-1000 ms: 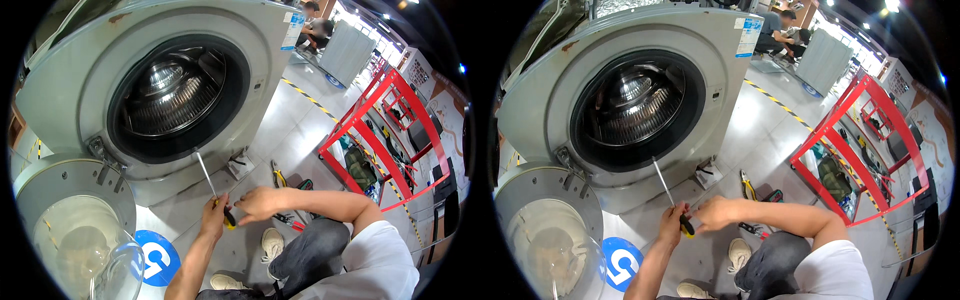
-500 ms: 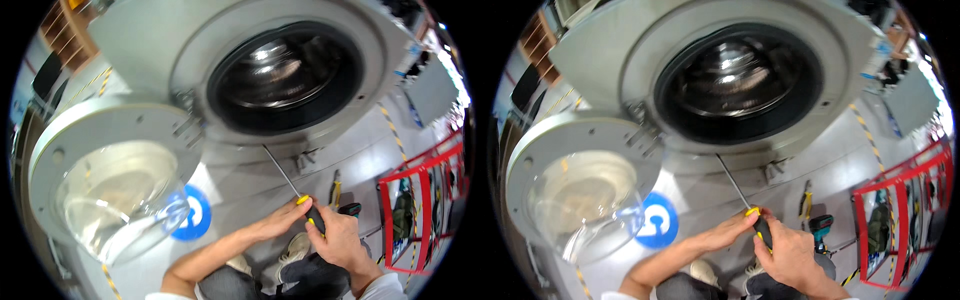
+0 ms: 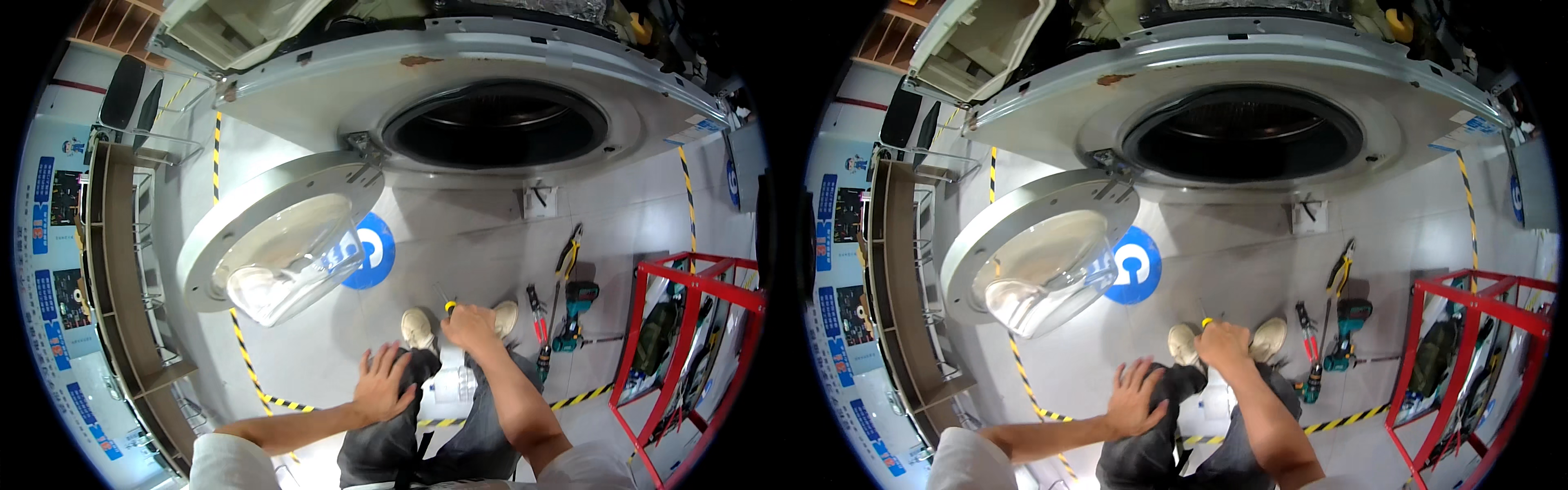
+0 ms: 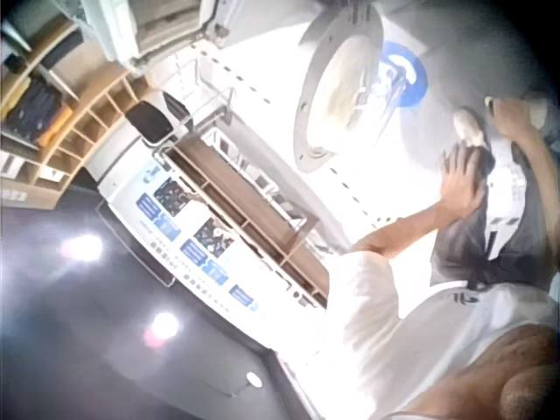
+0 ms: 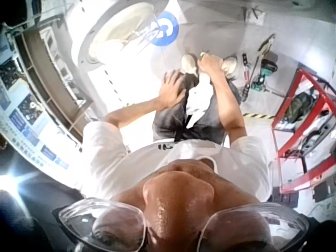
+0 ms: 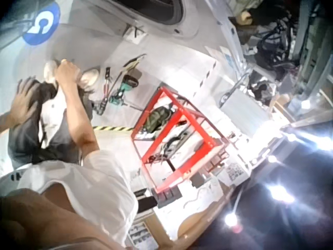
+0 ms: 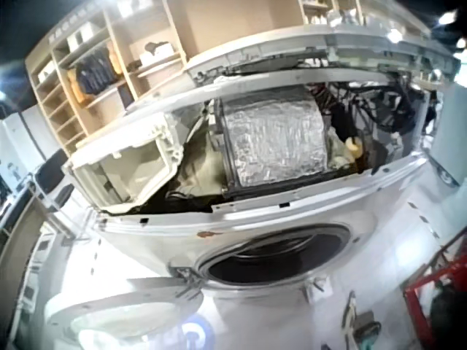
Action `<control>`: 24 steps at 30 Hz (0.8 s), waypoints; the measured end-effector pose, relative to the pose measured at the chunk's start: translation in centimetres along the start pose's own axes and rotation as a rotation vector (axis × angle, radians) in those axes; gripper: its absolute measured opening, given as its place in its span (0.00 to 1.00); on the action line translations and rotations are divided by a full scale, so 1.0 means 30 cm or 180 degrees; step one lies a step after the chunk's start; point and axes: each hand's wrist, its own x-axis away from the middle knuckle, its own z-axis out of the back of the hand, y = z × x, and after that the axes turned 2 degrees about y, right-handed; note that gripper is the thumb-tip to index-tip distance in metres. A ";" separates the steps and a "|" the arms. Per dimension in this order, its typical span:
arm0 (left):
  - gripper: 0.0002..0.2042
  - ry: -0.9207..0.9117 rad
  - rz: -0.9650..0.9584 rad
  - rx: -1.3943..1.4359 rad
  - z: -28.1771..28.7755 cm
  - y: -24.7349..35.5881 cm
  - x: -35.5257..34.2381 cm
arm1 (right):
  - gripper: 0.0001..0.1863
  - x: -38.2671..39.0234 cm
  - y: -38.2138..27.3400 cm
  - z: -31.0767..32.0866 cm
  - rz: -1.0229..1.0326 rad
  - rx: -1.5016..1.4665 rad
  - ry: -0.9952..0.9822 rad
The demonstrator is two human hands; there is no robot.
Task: The person is repairing a washing machine door by removing a plastic component and then using a screwdriver to reattach the door hinge mechanism to the front panel.
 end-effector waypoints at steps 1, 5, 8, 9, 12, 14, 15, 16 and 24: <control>0.30 -0.0172 -0.0096 -0.0031 0.006 0.015 0.007 | 0.19 0.010 0.008 -0.018 -0.0109 -0.0018 -0.0078; 0.31 -0.0451 -0.0035 -0.0034 0.003 0.065 0.037 | 0.20 0.056 0.073 -0.136 -0.0513 -0.0209 0.0057; 0.31 -0.0607 -0.0091 0.0055 -0.006 0.087 0.085 | 0.20 0.116 0.098 -0.225 -0.1017 -0.0509 -0.0018; 0.31 -0.0625 -0.0057 0.0068 -0.005 0.100 0.101 | 0.20 0.148 0.099 -0.250 -0.1171 -0.0573 -0.0042; 0.31 -0.0658 0.0018 0.0184 -0.015 0.130 0.166 | 0.20 0.285 0.071 -0.304 -0.1421 -0.1054 0.0061; 0.30 -0.0619 0.0106 0.0191 -0.043 0.125 0.209 | 0.20 0.395 0.020 -0.267 -0.1539 -0.1369 0.0108; 0.30 -0.0592 0.0157 0.0195 -0.058 0.122 0.229 | 0.21 0.451 -0.001 -0.251 -0.1515 -0.1490 0.0209; 0.30 -0.0595 0.0185 0.0163 -0.072 0.117 0.248 | 0.22 0.510 -0.015 -0.233 -0.1500 -0.1599 0.0317; 0.28 -0.0281 0.0319 0.0269 -0.092 0.060 0.347 | 0.17 0.865 0.073 -0.105 -0.1926 -0.2406 0.0745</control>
